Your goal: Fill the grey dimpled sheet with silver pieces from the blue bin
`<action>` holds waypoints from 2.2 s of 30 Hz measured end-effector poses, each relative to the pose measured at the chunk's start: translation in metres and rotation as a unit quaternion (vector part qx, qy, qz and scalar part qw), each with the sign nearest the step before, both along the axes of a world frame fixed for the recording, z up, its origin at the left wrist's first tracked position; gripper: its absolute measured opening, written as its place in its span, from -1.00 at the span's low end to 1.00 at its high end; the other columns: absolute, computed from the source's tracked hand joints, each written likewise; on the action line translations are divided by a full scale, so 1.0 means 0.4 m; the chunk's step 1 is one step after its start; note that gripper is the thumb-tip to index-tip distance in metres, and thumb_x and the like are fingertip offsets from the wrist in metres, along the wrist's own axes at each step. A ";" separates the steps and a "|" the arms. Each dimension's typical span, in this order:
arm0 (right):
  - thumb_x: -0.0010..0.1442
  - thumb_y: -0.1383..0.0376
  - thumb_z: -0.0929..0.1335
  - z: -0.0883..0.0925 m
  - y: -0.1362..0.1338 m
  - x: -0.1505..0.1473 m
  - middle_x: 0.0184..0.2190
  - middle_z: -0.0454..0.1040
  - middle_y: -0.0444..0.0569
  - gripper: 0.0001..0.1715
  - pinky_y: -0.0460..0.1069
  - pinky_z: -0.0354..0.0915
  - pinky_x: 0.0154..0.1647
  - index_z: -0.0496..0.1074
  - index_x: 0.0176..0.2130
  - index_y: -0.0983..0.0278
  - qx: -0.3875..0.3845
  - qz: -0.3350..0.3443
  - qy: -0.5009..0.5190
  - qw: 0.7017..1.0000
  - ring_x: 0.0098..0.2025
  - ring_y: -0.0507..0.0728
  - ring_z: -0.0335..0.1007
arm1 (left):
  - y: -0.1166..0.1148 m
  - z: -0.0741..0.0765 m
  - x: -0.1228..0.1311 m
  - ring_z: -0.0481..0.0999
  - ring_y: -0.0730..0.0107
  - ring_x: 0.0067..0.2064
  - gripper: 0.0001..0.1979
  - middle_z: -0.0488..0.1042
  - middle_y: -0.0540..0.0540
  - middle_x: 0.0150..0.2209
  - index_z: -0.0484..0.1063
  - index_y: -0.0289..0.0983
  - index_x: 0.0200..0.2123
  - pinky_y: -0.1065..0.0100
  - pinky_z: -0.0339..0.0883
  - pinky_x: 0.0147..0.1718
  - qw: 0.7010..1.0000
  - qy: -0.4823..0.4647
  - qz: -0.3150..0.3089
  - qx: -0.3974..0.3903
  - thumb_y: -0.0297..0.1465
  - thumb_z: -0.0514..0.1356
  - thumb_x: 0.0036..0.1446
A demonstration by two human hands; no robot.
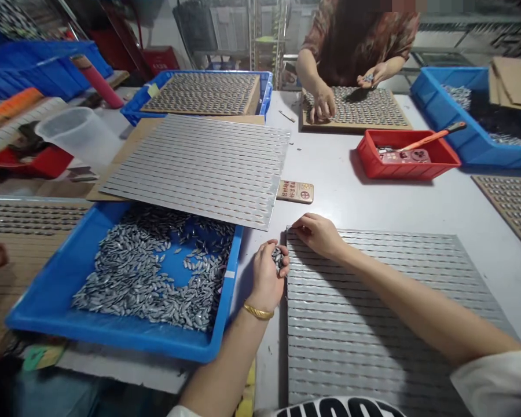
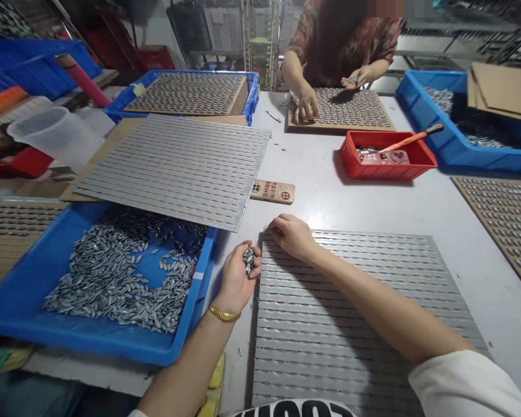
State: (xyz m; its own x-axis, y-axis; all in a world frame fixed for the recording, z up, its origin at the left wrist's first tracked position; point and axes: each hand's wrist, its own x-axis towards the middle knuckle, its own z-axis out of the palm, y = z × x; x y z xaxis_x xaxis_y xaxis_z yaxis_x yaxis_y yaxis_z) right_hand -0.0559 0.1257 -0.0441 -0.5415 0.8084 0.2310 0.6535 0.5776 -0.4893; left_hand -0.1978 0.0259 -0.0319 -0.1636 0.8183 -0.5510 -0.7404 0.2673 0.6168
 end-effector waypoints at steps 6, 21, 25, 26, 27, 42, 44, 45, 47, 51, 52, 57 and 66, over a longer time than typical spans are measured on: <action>0.18 0.37 0.29 -0.001 0.003 -0.005 -0.29 0.47 -0.02 -0.82 -0.06 0.20 -0.34 0.50 -0.28 0.24 0.009 0.002 -0.050 0.999 -0.31 0.09 0.37 | -0.005 -0.008 0.013 0.28 0.61 -0.57 -0.70 0.40 -0.02 -0.45 0.25 -0.26 -0.30 0.56 -0.08 -0.71 1.000 0.002 -0.009 0.002 -0.20 0.26 0.07; 0.24 0.31 0.27 0.042 -0.006 0.001 -0.20 0.48 0.03 -0.73 -0.04 0.24 -0.33 0.50 -0.12 0.24 0.016 0.029 -0.072 0.997 -0.27 0.11 0.40 | -0.006 -0.003 0.007 0.30 0.59 -0.54 -0.77 0.35 -0.01 -0.45 0.38 -0.30 -0.21 0.53 -0.06 -0.68 1.000 -0.003 -0.003 -0.004 -0.37 0.20 0.02; 0.23 0.30 0.29 0.078 -0.051 -0.016 -0.26 0.47 0.00 -0.73 -0.06 0.28 -0.34 0.50 -0.10 0.26 -0.088 0.079 0.052 0.992 -0.37 0.04 0.37 | -0.009 0.003 0.013 0.30 0.58 -0.55 -0.79 0.37 0.00 -0.45 0.34 -0.27 -0.21 0.54 -0.04 -0.69 0.999 0.044 -0.013 0.001 -0.41 0.18 0.03; 0.22 0.31 0.30 0.087 -0.059 -0.022 -0.29 0.46 -0.01 -0.75 -0.07 0.28 -0.36 0.51 -0.12 0.26 -0.122 0.098 0.071 0.985 -0.38 0.03 0.36 | -0.010 0.004 0.015 0.30 0.59 -0.55 -0.80 0.36 0.02 -0.46 0.33 -0.26 -0.22 0.54 -0.03 -0.69 0.998 0.056 -0.013 0.002 -0.40 0.18 0.04; 0.21 0.32 0.31 0.093 -0.064 -0.027 -0.31 0.46 -0.02 -0.77 -0.07 0.28 -0.36 0.52 -0.15 0.27 -0.154 0.112 0.086 0.978 -0.39 0.02 0.36 | -0.011 0.005 0.017 0.30 0.59 -0.55 -0.81 0.35 0.03 -0.47 0.33 -0.26 -0.23 0.55 -0.03 -0.70 0.998 0.068 -0.014 0.003 -0.39 0.19 0.04; 0.21 0.24 0.34 0.053 -0.077 0.015 -0.39 0.50 -0.08 -0.84 -0.04 0.31 -0.34 0.49 -0.26 0.27 -0.240 0.053 0.210 0.946 -0.37 0.06 0.40 | -0.020 0.007 0.018 0.30 0.60 -0.54 -0.76 0.38 0.00 -0.44 0.36 -0.27 -0.27 0.57 -0.06 -0.70 0.995 0.086 -0.047 0.032 -0.25 0.25 0.07; 0.23 0.29 0.33 0.040 -0.072 0.017 -0.36 0.49 -0.06 -0.86 -0.04 0.29 -0.34 0.50 -0.25 0.26 -0.147 0.039 0.177 0.972 -0.35 0.06 0.39 | -0.017 0.005 0.015 0.31 0.57 -0.53 -0.78 0.39 -0.02 -0.44 0.36 -0.28 -0.23 0.55 -0.04 -0.70 0.997 0.067 -0.009 0.022 -0.31 0.21 0.06; 0.24 0.31 0.31 0.033 -0.067 0.017 -0.35 0.49 -0.05 -0.85 -0.04 0.29 -0.33 0.50 -0.25 0.25 -0.109 0.035 0.162 0.980 -0.35 0.06 0.39 | -0.015 0.003 0.013 0.32 0.55 -0.53 -0.78 0.40 -0.02 -0.44 0.36 -0.28 -0.21 0.53 -0.03 -0.69 0.998 0.058 0.008 0.017 -0.33 0.19 0.06; 0.26 0.33 0.29 0.017 -0.057 0.014 -0.35 0.48 -0.03 -0.83 -0.05 0.29 -0.35 0.50 -0.25 0.25 -0.057 0.035 0.139 0.988 -0.35 0.07 0.39 | -0.014 0.000 0.010 0.33 0.53 -0.53 -0.78 0.41 -0.03 -0.45 0.34 -0.27 -0.20 0.52 -0.01 -0.69 0.998 0.048 0.026 0.012 -0.38 0.17 0.03; 0.28 0.34 0.26 -0.019 -0.044 0.004 -0.32 0.49 -0.01 -0.80 -0.06 0.31 -0.36 0.49 -0.23 0.24 0.011 0.027 0.089 0.996 -0.35 0.08 0.41 | -0.014 -0.004 0.013 0.33 0.54 -0.54 -0.81 0.43 -0.02 -0.46 0.28 -0.25 -0.25 0.53 -0.02 -0.69 0.998 0.057 0.012 0.007 -0.40 0.19 0.03; 0.29 0.35 0.26 -0.025 -0.042 0.004 -0.31 0.49 -0.01 -0.79 -0.06 0.31 -0.35 0.50 -0.23 0.24 0.022 0.027 0.072 0.997 -0.34 0.08 0.41 | -0.015 -0.004 0.015 0.32 0.55 -0.54 -0.82 0.44 -0.02 -0.46 0.28 -0.25 -0.27 0.54 -0.02 -0.69 0.998 0.060 0.005 0.006 -0.38 0.20 0.04; 0.30 0.35 0.25 -0.030 -0.039 0.007 -0.27 0.46 0.04 -0.76 -0.04 0.31 -0.28 0.50 -0.18 0.25 0.059 0.051 -0.028 0.997 -0.25 0.12 0.41 | -0.018 -0.001 0.018 0.29 0.61 -0.55 -0.76 0.39 0.00 -0.48 0.34 -0.28 -0.31 0.57 -0.05 -0.70 0.997 0.069 -0.020 0.011 -0.26 0.27 0.06; 0.29 0.37 0.25 -0.010 -0.032 0.004 -0.27 0.44 0.04 -0.78 -0.03 0.29 -0.30 0.50 -0.22 0.26 0.040 0.058 -0.047 0.996 -0.27 0.12 0.39 | -0.018 -0.006 0.014 0.26 0.62 -0.52 -0.72 0.33 -0.02 -0.47 0.49 -0.36 -0.24 0.56 -0.02 -0.68 0.999 0.047 0.002 0.023 -0.26 0.28 0.05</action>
